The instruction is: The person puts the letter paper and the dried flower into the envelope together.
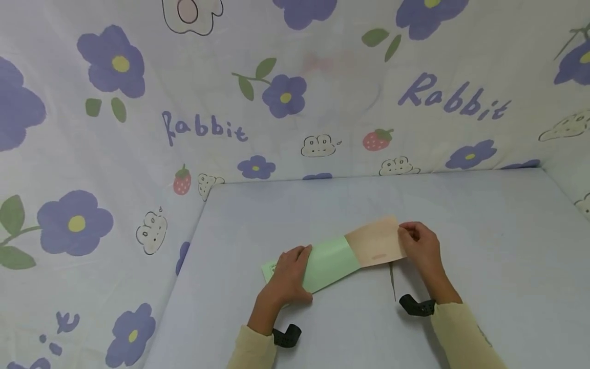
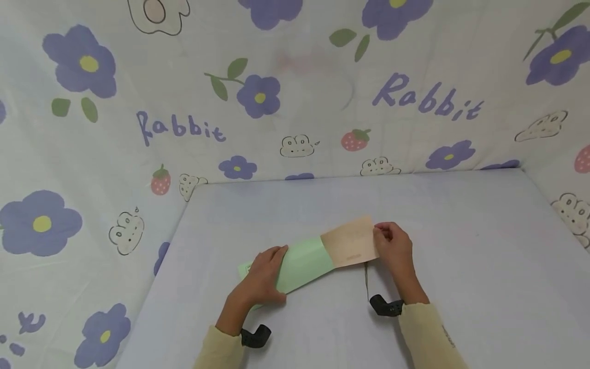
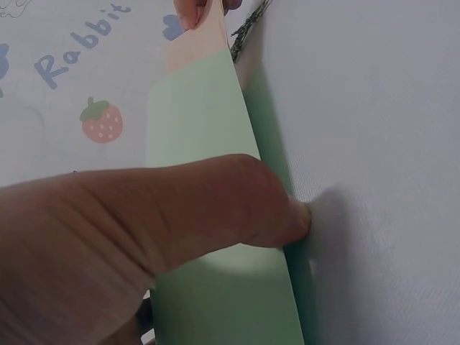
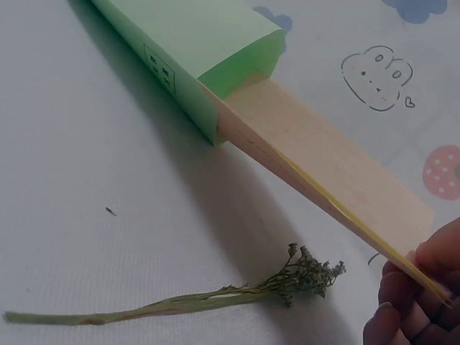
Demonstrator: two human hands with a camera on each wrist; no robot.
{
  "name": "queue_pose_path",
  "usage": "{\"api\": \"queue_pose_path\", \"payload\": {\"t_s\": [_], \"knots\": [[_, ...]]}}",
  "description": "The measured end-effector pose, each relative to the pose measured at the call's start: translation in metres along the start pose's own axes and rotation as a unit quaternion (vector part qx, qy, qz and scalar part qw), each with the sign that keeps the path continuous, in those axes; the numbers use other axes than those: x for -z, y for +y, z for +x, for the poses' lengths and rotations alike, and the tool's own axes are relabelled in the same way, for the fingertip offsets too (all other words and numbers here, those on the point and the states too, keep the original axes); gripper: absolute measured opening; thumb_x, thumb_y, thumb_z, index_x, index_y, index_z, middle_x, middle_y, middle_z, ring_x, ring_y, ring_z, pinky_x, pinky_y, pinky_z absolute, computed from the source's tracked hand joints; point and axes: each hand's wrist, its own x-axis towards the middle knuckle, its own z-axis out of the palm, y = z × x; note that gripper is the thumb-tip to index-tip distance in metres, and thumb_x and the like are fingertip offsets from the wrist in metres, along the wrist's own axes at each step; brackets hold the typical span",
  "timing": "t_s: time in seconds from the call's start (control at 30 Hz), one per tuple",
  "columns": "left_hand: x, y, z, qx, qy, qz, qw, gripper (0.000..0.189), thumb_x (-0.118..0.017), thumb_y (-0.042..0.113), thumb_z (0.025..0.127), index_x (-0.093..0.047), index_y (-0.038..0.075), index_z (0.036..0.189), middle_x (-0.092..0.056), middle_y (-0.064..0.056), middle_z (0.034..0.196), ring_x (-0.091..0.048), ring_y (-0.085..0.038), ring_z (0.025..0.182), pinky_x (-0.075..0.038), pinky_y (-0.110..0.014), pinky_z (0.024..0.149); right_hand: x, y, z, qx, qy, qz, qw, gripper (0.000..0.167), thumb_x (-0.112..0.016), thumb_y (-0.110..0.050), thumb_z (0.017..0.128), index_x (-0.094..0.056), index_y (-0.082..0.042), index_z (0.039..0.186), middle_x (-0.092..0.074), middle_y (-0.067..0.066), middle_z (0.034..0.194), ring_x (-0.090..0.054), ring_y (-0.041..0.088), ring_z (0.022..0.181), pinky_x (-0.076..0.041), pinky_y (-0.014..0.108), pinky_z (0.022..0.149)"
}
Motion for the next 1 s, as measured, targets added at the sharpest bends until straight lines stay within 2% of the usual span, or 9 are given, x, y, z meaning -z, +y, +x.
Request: {"api": "queue_pose_path", "payload": {"t_s": [0.1, 0.3, 0.5, 0.67, 1.0], "knots": [[0.0, 0.0, 0.0, 0.003, -0.002, -0.004, 1.0, 0.11, -0.087, 0.017, 0.067, -0.026, 0.005, 0.158, -0.036, -0.013, 0.153, -0.033, -0.031, 0.142, -0.022, -0.051, 0.117, -0.001, 0.005, -0.003, 0.012, 0.003, 0.006, 0.9999, 0.029, -0.055, -0.022, 0.102, -0.068, -0.002, 0.119, -0.065, 0.015, 0.101, -0.054, 0.021, 0.085, -0.043, 0.025, 0.065], [-0.001, 0.0, 0.0, 0.005, -0.011, -0.009, 0.9999, 0.111, -0.087, 0.017, 0.066, -0.026, 0.006, 0.158, -0.036, -0.013, 0.153, -0.032, -0.031, 0.143, -0.021, -0.05, 0.117, -0.006, 0.018, -0.012, 0.057, 0.017, 0.026, 0.9979, 0.027, -0.056, -0.012, 0.099, -0.068, -0.003, 0.121, -0.066, 0.014, 0.096, -0.053, 0.015, 0.078, -0.042, 0.021, 0.063], [-0.001, 0.0, 0.0, 0.001, -0.001, -0.001, 1.0, 0.111, -0.088, 0.02, 0.067, -0.026, 0.005, 0.158, -0.036, -0.013, 0.153, -0.033, -0.031, 0.142, -0.023, -0.051, 0.116, -0.009, 0.022, -0.011, 0.087, 0.015, 0.058, 0.9944, 0.027, -0.055, -0.01, 0.1, -0.068, -0.002, 0.122, -0.067, 0.015, 0.096, -0.053, 0.01, 0.073, -0.042, 0.02, 0.059], [-0.001, 0.001, -0.002, -0.006, 0.006, -0.002, 1.0, 0.109, -0.088, 0.019, 0.068, -0.027, 0.003, 0.157, -0.036, -0.014, 0.152, -0.033, -0.031, 0.142, -0.022, -0.053, 0.116, -0.012, 0.024, -0.011, 0.105, 0.027, 0.075, 0.9913, 0.025, -0.056, -0.007, 0.099, -0.069, 0.0, 0.119, -0.066, 0.014, 0.092, -0.052, 0.011, 0.07, -0.041, 0.02, 0.058], [0.001, 0.003, -0.001, -0.006, 0.0, 0.004, 1.0, 0.108, -0.088, 0.021, 0.069, -0.028, 0.003, 0.157, -0.037, -0.014, 0.152, -0.034, -0.031, 0.141, -0.023, -0.053, 0.116, -0.019, 0.035, -0.011, 0.13, 0.059, 0.109, 0.9837, 0.024, -0.059, -0.005, 0.098, -0.071, -0.003, 0.118, -0.066, 0.01, 0.09, -0.052, 0.01, 0.067, -0.04, 0.018, 0.057]]}}
